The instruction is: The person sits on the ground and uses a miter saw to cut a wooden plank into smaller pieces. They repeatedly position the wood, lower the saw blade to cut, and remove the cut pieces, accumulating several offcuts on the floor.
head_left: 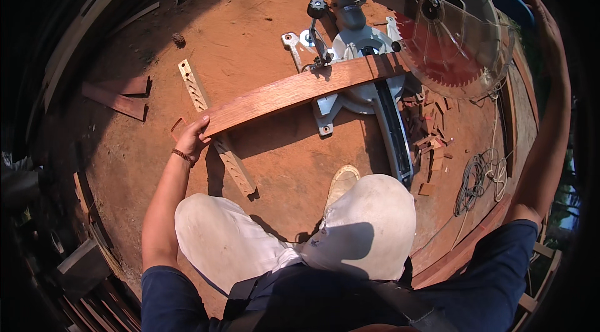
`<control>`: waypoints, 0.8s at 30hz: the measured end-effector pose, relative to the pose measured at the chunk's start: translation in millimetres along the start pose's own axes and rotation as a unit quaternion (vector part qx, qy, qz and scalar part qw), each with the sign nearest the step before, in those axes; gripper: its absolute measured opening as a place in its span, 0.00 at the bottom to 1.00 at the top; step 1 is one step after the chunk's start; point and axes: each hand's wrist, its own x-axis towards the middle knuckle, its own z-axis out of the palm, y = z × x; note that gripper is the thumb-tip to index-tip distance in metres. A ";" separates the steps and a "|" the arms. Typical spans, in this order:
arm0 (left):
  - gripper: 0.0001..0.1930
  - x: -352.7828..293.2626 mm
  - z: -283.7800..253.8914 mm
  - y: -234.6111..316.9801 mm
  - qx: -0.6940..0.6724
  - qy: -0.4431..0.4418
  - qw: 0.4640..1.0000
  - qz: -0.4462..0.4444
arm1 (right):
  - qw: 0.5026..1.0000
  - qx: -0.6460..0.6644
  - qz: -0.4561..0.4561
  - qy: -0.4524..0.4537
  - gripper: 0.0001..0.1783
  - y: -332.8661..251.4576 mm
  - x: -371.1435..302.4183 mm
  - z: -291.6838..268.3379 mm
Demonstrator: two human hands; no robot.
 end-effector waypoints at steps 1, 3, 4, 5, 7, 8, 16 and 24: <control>0.23 0.9 -1.4 -0.1 -0.002 0.002 1.000 -0.001 | 0.998 0.025 0.027 -0.044 0.23 20.7 -3.4 10.4; 0.23 -0.5 2.1 0.9 -0.009 -0.003 1.000 0.002 | 0.985 0.074 0.080 -0.134 0.28 48.6 -9.3 20.8; 0.22 -1.0 4.0 1.2 -0.013 -0.005 1.000 0.004 | 0.973 0.109 0.103 -0.173 0.30 57.9 -15.0 15.4; 0.22 -0.4 5.1 1.6 -0.013 -0.005 1.000 0.006 | 0.986 0.103 0.075 -0.109 0.27 66.0 -29.9 22.5; 0.21 -0.8 2.6 0.8 -0.011 -0.003 1.000 0.006 | 0.989 0.061 0.103 -0.086 0.26 55.6 -54.9 28.0; 0.27 3.8 -2.6 -0.9 -0.006 -0.021 1.000 -0.004 | 0.992 0.041 0.078 -0.090 0.25 51.5 -67.0 25.6; 0.38 11.4 -16.1 -5.1 0.015 -0.049 0.998 -0.027 | 0.996 0.035 0.074 -0.039 0.20 27.2 -147.8 49.4; 0.38 7.0 -8.0 -1.9 0.011 -0.053 0.998 -0.022 | 0.999 -0.014 0.037 -0.016 0.20 17.3 -183.1 61.5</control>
